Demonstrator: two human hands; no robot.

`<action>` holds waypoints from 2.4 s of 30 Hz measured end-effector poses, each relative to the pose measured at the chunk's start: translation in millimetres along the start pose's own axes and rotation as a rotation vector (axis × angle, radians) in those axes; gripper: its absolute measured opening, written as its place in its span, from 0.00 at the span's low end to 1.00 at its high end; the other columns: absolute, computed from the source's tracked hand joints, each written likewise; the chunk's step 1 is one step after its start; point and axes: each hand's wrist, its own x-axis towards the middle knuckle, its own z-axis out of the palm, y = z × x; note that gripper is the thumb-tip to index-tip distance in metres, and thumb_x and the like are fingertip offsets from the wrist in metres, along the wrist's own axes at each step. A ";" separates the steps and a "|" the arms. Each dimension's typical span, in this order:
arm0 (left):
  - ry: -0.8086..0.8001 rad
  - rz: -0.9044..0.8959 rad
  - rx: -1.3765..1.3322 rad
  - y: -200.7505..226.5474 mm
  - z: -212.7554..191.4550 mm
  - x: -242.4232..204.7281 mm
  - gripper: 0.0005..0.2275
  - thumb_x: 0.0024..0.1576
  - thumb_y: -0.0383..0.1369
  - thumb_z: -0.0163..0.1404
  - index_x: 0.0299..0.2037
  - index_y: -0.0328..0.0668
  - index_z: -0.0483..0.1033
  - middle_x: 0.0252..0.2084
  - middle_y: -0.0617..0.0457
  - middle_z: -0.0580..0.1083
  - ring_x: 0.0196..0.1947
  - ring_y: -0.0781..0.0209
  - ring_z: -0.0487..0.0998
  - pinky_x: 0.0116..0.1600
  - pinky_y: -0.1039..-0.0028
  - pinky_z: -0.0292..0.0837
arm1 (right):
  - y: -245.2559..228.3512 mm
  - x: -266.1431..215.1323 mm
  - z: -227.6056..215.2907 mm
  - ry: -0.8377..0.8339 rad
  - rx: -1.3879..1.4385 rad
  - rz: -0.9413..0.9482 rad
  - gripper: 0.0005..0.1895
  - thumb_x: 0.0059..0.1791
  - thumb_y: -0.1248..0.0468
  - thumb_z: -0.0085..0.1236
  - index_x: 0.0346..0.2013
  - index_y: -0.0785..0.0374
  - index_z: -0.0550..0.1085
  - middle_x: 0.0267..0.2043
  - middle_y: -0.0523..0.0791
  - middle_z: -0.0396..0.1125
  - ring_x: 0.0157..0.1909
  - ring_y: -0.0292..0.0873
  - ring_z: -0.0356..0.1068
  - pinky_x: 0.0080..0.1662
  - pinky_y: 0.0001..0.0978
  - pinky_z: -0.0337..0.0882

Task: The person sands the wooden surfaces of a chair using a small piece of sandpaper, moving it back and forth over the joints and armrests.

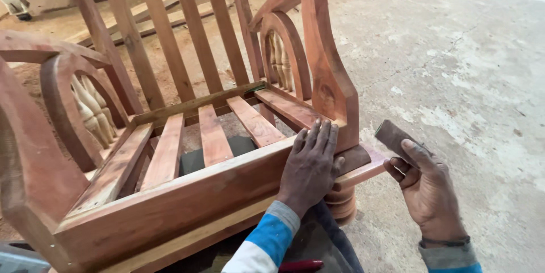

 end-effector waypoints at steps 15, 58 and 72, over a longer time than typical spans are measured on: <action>-0.028 -0.139 0.314 -102.9 -119.5 -124.5 0.23 0.63 0.47 0.43 0.63 0.42 0.68 0.60 0.46 0.74 0.61 0.50 0.72 0.67 0.58 0.62 | 16.6 -8.2 59.7 -0.169 -0.673 -0.405 0.11 0.56 0.61 0.54 0.48 0.64 0.68 0.35 0.47 0.74 0.25 0.35 0.74 0.28 0.27 0.79; 0.166 -0.363 -0.288 -49.2 -117.3 -88.4 0.21 0.59 0.44 0.54 0.57 0.38 0.75 0.54 0.44 0.77 0.55 0.46 0.77 0.58 0.58 0.70 | 31.0 -48.9 95.7 -0.422 -0.315 0.095 0.15 0.55 0.65 0.55 0.56 0.65 0.75 0.28 0.41 0.66 0.20 0.28 0.60 0.26 0.22 0.70; -0.235 -0.557 -0.401 -88.2 -126.4 -32.7 0.12 0.57 0.27 0.53 0.50 0.50 0.82 0.41 0.50 0.78 0.35 0.61 0.80 0.42 0.73 0.80 | 13.9 20.9 90.7 0.020 -0.962 -0.541 0.12 0.58 0.60 0.56 0.50 0.65 0.77 0.40 0.47 0.75 0.35 0.42 0.70 0.37 0.35 0.72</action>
